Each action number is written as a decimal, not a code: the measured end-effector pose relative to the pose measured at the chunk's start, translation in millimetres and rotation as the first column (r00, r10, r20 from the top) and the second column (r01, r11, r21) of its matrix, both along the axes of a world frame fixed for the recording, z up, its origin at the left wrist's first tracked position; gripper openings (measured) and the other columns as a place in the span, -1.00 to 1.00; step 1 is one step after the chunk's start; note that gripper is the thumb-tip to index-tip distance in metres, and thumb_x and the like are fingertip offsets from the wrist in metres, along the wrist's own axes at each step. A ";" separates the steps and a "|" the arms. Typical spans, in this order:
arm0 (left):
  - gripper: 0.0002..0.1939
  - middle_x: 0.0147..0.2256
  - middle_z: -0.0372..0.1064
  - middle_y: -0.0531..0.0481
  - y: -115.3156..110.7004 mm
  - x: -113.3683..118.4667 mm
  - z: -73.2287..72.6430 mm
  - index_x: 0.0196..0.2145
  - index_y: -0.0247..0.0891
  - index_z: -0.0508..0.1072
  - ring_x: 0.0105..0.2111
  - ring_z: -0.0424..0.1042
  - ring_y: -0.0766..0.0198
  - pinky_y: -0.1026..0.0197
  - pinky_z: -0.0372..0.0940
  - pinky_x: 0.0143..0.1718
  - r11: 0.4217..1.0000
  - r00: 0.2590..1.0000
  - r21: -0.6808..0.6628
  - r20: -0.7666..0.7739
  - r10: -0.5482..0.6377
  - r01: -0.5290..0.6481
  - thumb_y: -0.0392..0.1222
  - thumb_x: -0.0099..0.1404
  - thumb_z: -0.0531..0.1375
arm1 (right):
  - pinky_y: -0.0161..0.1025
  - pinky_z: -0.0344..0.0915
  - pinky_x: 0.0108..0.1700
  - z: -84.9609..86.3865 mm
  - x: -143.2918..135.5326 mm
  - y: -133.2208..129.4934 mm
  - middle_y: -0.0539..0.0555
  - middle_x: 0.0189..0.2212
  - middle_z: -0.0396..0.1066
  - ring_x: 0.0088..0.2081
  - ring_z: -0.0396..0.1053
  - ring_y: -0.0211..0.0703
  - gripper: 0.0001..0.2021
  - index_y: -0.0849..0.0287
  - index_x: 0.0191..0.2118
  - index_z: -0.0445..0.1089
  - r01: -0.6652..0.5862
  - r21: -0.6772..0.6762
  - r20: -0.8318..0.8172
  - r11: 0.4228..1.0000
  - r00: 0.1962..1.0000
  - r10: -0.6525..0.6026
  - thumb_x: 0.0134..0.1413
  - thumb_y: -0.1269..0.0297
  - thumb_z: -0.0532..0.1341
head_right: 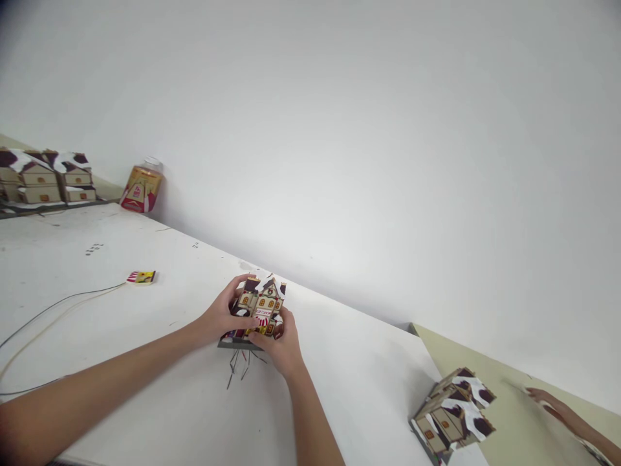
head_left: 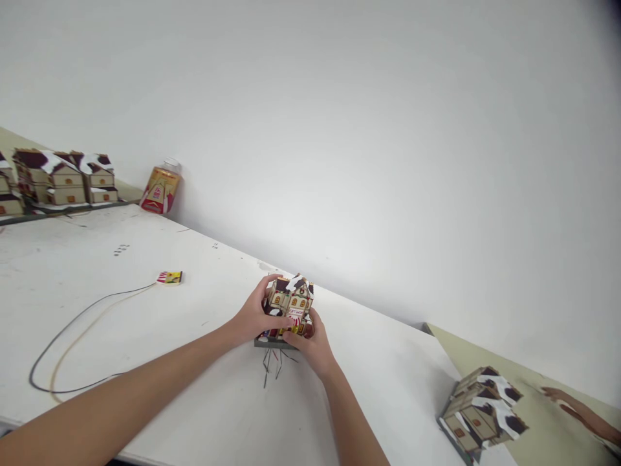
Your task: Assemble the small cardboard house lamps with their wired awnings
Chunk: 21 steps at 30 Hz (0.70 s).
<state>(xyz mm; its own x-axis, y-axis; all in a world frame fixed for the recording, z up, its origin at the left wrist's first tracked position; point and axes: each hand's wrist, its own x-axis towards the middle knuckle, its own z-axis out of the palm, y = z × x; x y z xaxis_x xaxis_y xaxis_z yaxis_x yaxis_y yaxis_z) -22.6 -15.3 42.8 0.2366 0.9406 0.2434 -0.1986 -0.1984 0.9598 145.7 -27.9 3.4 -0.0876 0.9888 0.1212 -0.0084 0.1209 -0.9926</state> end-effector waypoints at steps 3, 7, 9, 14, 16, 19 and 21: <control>-0.06 -0.17 0.39 -0.07 0.5 0.7 -1.0 0.10 -0.15 0.05 -0.22 0.48 0.08 0.00 0.40 -0.14 1.000 1.000 0.007 0.003 0.004 -0.004 -0.09 -0.19 0.43 | -0.20 0.40 -0.38 -0.5 -0.3 1.5 0.12 -0.24 0.47 -0.37 0.42 -0.12 -0.28 0.15 0.00 0.30 -0.024 0.003 0.002 1.000 1.000 0.024 -0.40 0.11 0.45; -0.05 -0.19 0.40 -0.07 -0.5 1.7 -0.8 0.11 -0.16 0.06 -0.25 0.49 0.08 0.02 0.41 -0.17 0.999 0.999 0.009 0.006 0.035 -0.035 -0.09 -0.20 0.42 | -0.17 0.42 -0.33 5.3 -0.6 -0.2 0.10 -0.22 0.47 -0.33 0.43 -0.08 -0.34 0.14 -0.03 0.33 -0.065 -0.006 0.005 0.998 0.998 0.065 -0.39 0.14 0.44; -0.03 -0.20 0.40 -0.07 -1.3 1.7 0.0 0.12 -0.15 0.06 -0.26 0.49 0.08 0.02 0.41 -0.18 0.999 0.999 0.012 -0.008 0.043 -0.043 -0.07 -0.21 0.42 | -0.14 0.43 -0.29 8.5 -1.4 -2.2 0.10 -0.23 0.47 -0.30 0.44 -0.05 -0.35 0.14 -0.04 0.33 -0.056 -0.004 0.000 0.998 0.998 0.056 -0.38 0.14 0.43; -0.03 -0.19 0.40 -0.07 -2.4 0.9 1.6 0.12 -0.15 0.06 -0.23 0.48 0.07 0.03 0.39 -0.16 0.999 0.999 0.012 -0.034 0.033 -0.033 -0.07 -0.21 0.42 | -0.14 0.42 -0.29 15.5 -3.8 -7.2 0.09 -0.25 0.48 -0.29 0.44 -0.02 -0.39 0.14 -0.07 0.36 -0.029 0.013 0.015 0.999 0.999 0.029 -0.38 0.14 0.43; -0.03 -0.18 0.40 -0.08 -2.1 0.5 1.9 0.12 -0.14 0.05 -0.22 0.48 0.07 0.03 0.39 -0.16 0.999 0.999 0.006 -0.022 0.033 -0.033 -0.09 -0.21 0.42 | -0.18 0.40 -0.33 17.0 -3.7 -8.3 0.08 -0.28 0.48 -0.33 0.43 -0.06 -0.41 0.14 -0.08 0.37 -0.024 0.024 0.042 0.999 0.999 0.023 -0.36 0.14 0.42; -0.02 -0.16 0.40 -0.09 -1.3 -0.5 2.0 0.13 -0.14 0.04 -0.21 0.47 0.06 0.03 0.40 -0.16 0.999 0.999 -0.001 -0.015 0.033 -0.033 -0.10 -0.21 0.42 | -0.26 0.33 -0.41 17.9 -2.2 -9.3 0.04 -0.32 0.47 -0.43 0.35 -0.17 -0.44 0.14 -0.06 0.38 -0.001 0.061 0.162 0.998 0.987 -0.009 -0.30 0.16 0.40; -0.01 -0.15 0.39 -0.10 -0.6 -1.6 2.3 0.14 -0.14 0.02 -0.21 0.47 0.07 0.03 0.40 -0.16 0.999 0.999 -0.004 -0.027 0.036 -0.036 -0.10 -0.19 0.42 | -0.29 0.27 -0.43 18.2 -1.2 -10.1 0.03 -0.31 0.47 -0.47 0.27 -0.24 -0.43 0.14 -0.01 0.35 0.035 0.106 0.265 0.994 0.962 -0.062 -0.26 0.18 0.39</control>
